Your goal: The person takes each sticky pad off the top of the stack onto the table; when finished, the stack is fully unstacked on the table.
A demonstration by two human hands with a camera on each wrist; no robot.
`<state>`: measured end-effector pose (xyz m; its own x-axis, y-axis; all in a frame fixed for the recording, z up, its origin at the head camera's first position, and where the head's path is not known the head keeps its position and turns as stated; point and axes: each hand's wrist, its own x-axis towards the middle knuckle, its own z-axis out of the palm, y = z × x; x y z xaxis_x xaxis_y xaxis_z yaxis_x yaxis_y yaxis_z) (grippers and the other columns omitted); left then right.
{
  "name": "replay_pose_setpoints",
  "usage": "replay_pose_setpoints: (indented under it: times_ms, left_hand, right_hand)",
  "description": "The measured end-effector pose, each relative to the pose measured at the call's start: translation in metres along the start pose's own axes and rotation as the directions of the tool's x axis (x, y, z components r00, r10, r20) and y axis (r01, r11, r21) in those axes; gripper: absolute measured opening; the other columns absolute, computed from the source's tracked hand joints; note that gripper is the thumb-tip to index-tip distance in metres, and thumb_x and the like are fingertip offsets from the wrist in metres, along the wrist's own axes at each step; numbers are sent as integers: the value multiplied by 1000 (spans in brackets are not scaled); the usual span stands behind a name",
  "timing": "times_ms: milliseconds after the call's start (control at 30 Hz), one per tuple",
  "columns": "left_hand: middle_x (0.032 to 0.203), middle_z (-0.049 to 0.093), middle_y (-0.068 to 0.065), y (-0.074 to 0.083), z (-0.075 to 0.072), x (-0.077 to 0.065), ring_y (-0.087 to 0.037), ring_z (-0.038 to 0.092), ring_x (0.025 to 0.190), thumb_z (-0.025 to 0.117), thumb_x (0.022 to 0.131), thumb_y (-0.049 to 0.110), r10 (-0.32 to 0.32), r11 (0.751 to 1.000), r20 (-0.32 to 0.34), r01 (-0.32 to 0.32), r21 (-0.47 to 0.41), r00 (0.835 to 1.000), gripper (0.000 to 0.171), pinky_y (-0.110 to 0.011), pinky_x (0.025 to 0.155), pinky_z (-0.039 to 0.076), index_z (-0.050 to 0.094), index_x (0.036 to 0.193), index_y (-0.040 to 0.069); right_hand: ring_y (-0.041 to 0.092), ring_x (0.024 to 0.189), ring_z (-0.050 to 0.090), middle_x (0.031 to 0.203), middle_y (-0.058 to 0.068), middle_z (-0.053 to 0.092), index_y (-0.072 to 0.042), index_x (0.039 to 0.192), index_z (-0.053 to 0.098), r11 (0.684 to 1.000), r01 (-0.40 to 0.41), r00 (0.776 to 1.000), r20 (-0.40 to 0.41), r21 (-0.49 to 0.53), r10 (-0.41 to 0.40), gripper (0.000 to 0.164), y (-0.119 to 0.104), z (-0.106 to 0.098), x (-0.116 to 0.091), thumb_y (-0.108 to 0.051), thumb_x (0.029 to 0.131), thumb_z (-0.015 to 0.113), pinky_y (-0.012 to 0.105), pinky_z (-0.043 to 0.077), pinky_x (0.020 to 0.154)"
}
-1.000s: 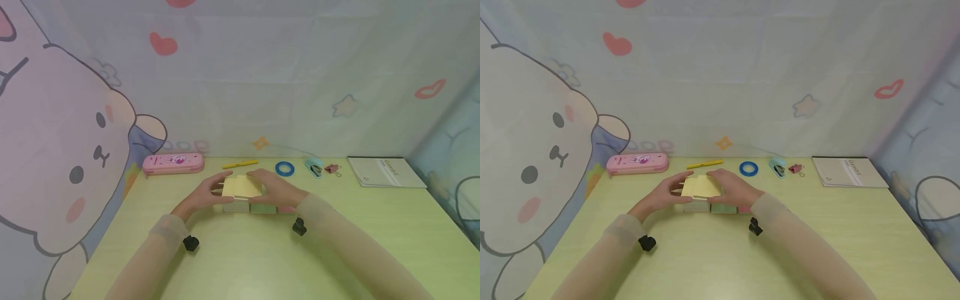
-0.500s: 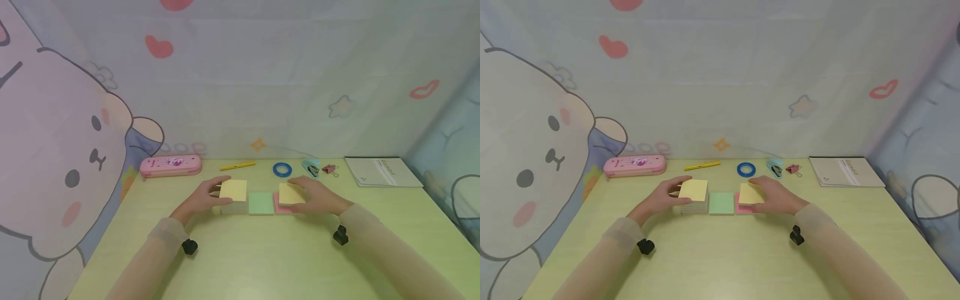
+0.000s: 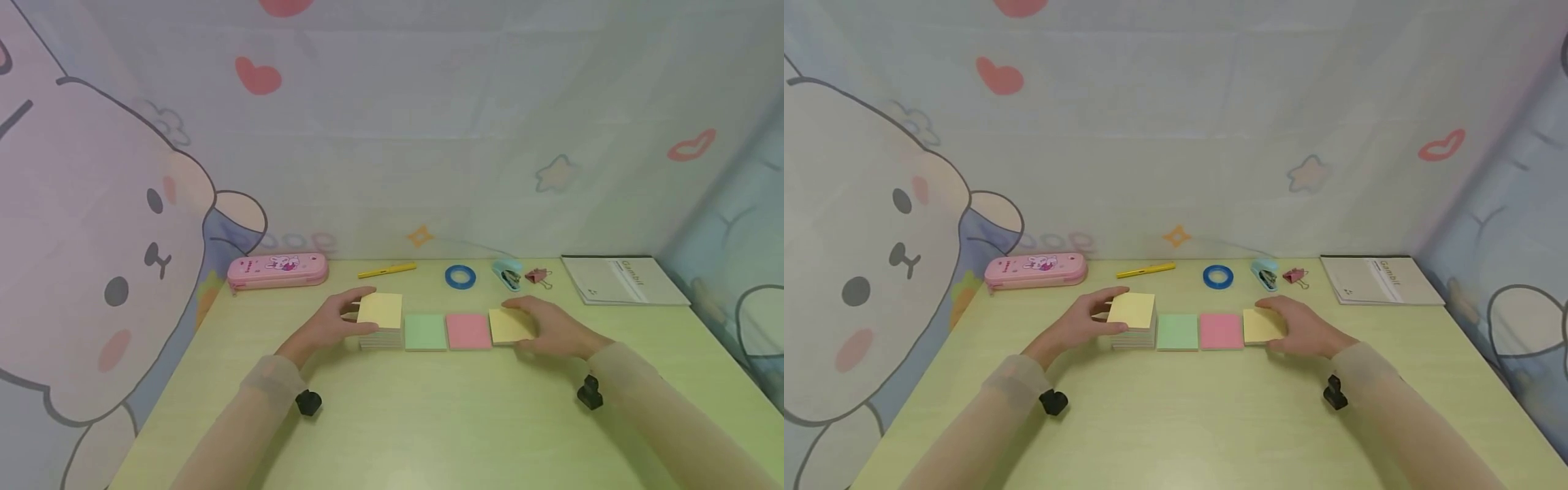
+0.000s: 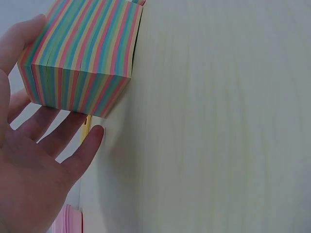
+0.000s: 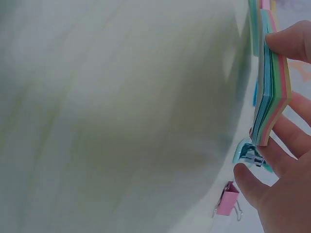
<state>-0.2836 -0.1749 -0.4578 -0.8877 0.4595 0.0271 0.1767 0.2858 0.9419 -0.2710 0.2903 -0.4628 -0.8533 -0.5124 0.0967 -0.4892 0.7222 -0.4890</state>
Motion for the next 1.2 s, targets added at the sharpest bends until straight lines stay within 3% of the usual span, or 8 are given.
replay_pose_setpoints:
  times_ms: [500,1200]
  left_hand:
    - [154,53,-15,-4,0,0,-40,53,137,84,91,16,2,1000,8,-2,7,1000,82,-53,116,48,42,160,6]
    - [151,55,-15,-2,0,0,-39,54,136,84,91,15,9,1000,7,-9,9,1000,81,-52,114,49,43,160,5]
  right_hand:
    - [40,138,51,148,16,58,-5,147,54,1000,13,999,43,27,-14,75,7,5,-3,-12,80,85,62,43,115]
    - [42,142,48,151,17,55,-5,150,52,1000,26,997,70,17,-27,77,4,1,-1,-20,83,87,64,40,117]
